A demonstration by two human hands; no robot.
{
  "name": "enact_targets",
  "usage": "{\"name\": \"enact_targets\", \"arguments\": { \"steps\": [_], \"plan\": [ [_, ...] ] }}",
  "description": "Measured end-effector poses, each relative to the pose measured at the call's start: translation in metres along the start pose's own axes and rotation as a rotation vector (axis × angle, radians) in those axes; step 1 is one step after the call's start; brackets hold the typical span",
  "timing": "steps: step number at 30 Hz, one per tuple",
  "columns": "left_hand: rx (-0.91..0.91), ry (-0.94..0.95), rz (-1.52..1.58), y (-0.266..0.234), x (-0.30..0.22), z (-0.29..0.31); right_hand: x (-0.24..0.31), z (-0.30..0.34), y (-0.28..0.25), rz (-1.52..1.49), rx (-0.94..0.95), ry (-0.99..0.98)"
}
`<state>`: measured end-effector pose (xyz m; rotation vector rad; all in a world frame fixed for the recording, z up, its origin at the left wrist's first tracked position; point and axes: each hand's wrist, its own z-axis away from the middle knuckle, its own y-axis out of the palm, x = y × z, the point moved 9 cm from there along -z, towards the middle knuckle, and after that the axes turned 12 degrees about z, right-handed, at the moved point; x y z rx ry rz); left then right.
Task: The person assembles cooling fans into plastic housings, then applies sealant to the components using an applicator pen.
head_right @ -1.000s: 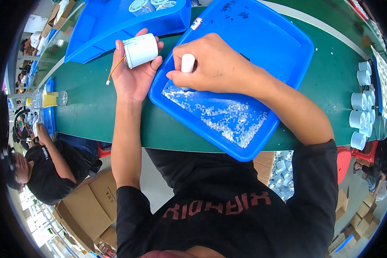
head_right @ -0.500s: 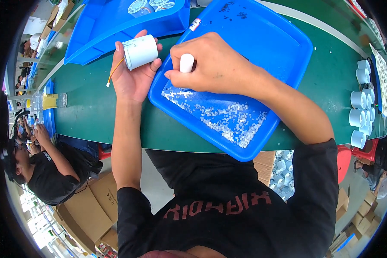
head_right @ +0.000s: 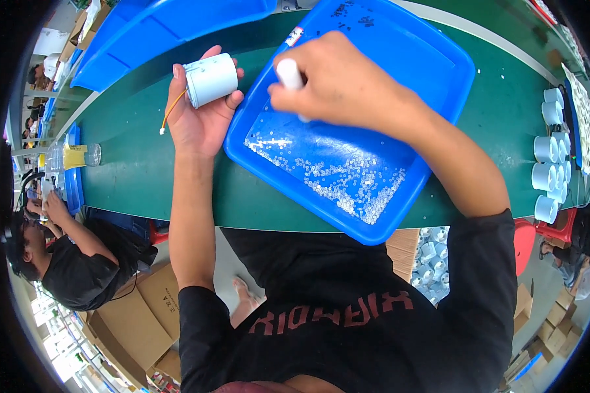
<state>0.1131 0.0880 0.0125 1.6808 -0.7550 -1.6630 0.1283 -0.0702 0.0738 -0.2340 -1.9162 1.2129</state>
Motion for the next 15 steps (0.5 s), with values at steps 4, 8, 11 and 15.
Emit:
{"name": "enact_targets", "arguments": {
  "steps": [4,8,11,15],
  "plan": [
    [-0.006,-0.014,-0.020,0.002,0.003,-0.001,0.020,0.007,0.003,-0.108,-0.062,-0.115],
    [0.004,-0.021,-0.014,0.000,0.003,-0.002,0.021,0.008,0.008,-0.096,-0.039,-0.153],
    [-0.002,-0.021,-0.011,0.000,0.004,-0.002,0.023,0.008,0.009,-0.116,-0.038,-0.170],
    [0.000,-0.021,-0.016,0.001,0.004,-0.001,0.024,0.009,0.011,-0.109,-0.031,-0.186]
  ]
}}
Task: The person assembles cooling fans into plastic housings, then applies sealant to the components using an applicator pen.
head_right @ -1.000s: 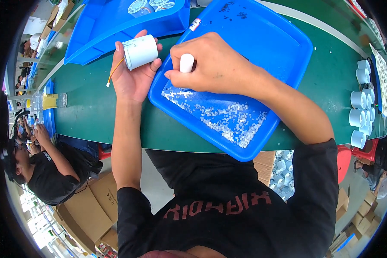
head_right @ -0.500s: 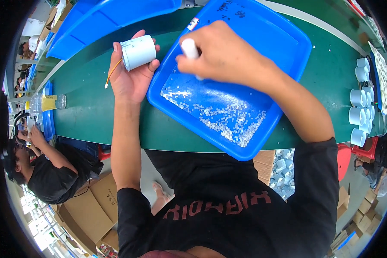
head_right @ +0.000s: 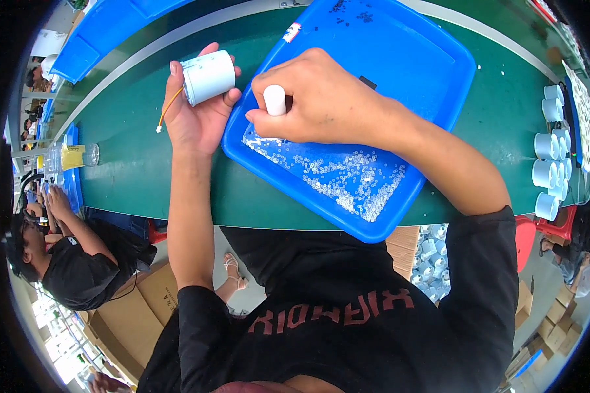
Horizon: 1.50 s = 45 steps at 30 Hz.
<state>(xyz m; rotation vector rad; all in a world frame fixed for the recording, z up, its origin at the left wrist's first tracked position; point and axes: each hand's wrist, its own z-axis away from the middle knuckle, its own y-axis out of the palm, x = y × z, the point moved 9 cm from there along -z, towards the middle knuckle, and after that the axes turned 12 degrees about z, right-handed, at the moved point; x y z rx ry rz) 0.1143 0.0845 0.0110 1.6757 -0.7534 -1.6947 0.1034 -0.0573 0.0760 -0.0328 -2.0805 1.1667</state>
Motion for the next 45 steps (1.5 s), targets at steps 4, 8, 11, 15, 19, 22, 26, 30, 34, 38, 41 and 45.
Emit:
{"name": "enact_targets", "arguments": {
  "steps": [4,8,11,15,19,22,26,30,34,38,41,45],
  "plan": [
    [0.000,0.011,-0.011,-0.001,-0.001,0.000,0.000,0.000,0.002,-0.004,-0.014,-0.006],
    [-0.001,0.009,-0.004,0.000,0.000,-0.001,0.005,0.000,0.003,0.009,0.018,-0.053],
    [0.005,0.001,0.016,0.000,0.001,-0.001,0.009,0.000,0.007,0.003,0.126,-0.066],
    [-0.004,-0.002,0.036,-0.004,-0.001,0.000,-0.001,0.002,-0.002,0.165,0.322,-0.053],
    [-0.005,-0.004,0.075,-0.002,0.002,-0.001,-0.087,0.010,-0.046,0.196,0.342,0.392],
    [-0.009,-0.005,0.087,-0.002,0.001,0.000,-0.130,0.013,-0.097,0.229,0.169,0.654],
    [-0.021,-0.010,0.064,-0.003,0.002,0.000,-0.148,0.013,-0.121,0.093,-0.157,0.582],
    [-0.026,-0.014,0.048,-0.003,0.002,0.002,-0.146,0.006,-0.121,-0.036,-0.406,0.508],
    [-0.050,-0.012,-0.026,-0.003,0.001,0.004,-0.135,0.000,-0.110,-0.007,-0.398,0.457],
    [-0.043,-0.008,-0.044,-0.001,0.003,0.003,-0.134,0.001,-0.108,0.050,-0.384,0.469],
    [-0.038,0.001,-0.056,0.000,0.001,0.004,-0.132,0.001,-0.108,0.082,-0.384,0.474],
    [-0.035,-0.001,-0.056,0.000,0.000,0.003,-0.135,-0.001,-0.107,0.048,-0.387,0.458]
  ]
}}
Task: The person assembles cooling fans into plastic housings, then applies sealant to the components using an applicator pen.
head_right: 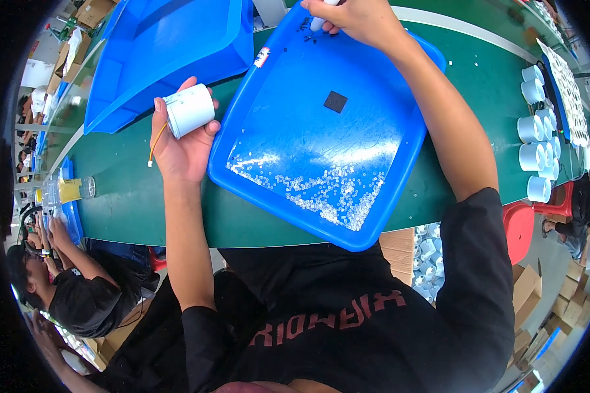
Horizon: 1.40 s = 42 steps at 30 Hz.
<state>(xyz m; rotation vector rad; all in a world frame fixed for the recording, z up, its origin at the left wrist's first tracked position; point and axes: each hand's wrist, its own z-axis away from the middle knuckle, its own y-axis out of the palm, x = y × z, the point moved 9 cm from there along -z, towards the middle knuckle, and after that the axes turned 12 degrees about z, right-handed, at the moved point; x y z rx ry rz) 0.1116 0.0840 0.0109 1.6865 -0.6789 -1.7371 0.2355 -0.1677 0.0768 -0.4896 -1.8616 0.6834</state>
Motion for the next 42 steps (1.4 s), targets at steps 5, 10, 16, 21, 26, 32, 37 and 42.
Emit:
{"name": "enact_targets", "arguments": {
  "steps": [5,10,16,21,26,32,37,42],
  "plan": [
    [0.004,0.008,0.002,-0.001,-0.001,0.000,0.000,-0.001,0.003,0.026,0.012,0.011],
    [0.009,0.017,-0.002,0.000,-0.001,0.000,0.002,0.000,0.004,0.020,0.028,-0.033],
    [0.086,0.038,0.124,0.009,-0.003,0.000,0.019,0.004,-0.012,0.351,0.030,-0.199],
    [0.171,0.025,0.171,0.020,-0.005,0.006,0.007,0.032,-0.003,0.340,0.444,0.182],
    [0.173,0.053,-0.134,0.028,-0.002,0.007,0.034,0.066,-0.001,0.019,0.312,-0.073],
    [0.111,0.165,-0.249,0.032,-0.004,0.014,0.038,0.070,0.009,0.119,0.317,-0.246],
    [0.071,0.160,-0.135,0.028,0.001,0.016,0.050,0.073,0.002,0.244,0.329,-0.355],
    [-0.038,0.161,-0.247,0.023,0.004,0.019,0.090,0.084,-0.029,0.029,0.019,-0.529]
  ]
}}
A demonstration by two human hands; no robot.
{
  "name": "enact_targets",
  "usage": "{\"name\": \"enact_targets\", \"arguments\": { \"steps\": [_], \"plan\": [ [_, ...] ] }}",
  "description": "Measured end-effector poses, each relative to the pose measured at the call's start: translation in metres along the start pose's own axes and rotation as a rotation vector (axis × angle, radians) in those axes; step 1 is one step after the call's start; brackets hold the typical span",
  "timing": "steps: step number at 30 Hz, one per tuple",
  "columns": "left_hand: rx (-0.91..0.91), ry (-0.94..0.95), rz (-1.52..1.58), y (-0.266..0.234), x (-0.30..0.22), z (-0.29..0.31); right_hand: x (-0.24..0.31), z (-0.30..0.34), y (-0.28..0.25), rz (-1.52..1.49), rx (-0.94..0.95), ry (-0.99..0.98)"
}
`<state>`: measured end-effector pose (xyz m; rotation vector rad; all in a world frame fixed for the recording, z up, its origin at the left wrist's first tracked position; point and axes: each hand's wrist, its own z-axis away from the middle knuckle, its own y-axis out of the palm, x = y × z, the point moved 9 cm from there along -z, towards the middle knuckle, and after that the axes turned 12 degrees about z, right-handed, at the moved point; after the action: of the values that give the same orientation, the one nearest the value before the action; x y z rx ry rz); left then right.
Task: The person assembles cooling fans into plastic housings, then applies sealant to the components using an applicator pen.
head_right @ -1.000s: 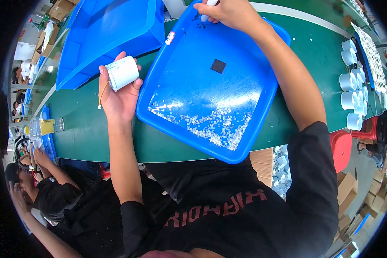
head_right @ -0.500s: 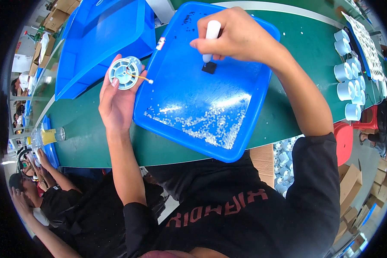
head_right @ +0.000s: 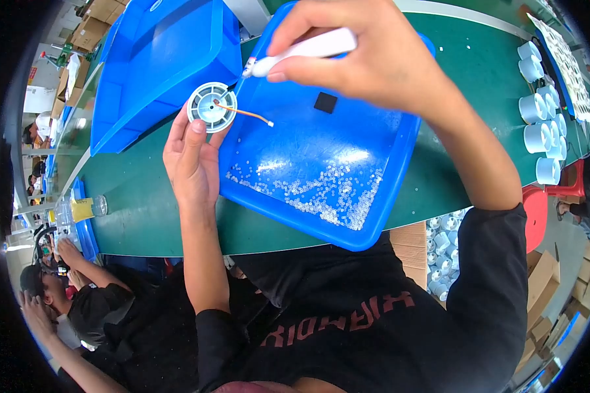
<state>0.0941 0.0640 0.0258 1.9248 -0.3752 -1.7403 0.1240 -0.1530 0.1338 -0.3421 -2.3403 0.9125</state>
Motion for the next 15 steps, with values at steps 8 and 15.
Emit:
{"name": "enact_targets", "arguments": {
  "steps": [8,15],
  "plan": [
    [-0.050,0.059,-0.068,0.004,-0.002,0.005,0.051,0.015,0.027,0.113,-0.155,-0.213],
    [-0.041,0.059,-0.081,0.006,-0.001,0.009,0.051,0.018,0.027,0.128,-0.202,-0.216]
  ]
}}
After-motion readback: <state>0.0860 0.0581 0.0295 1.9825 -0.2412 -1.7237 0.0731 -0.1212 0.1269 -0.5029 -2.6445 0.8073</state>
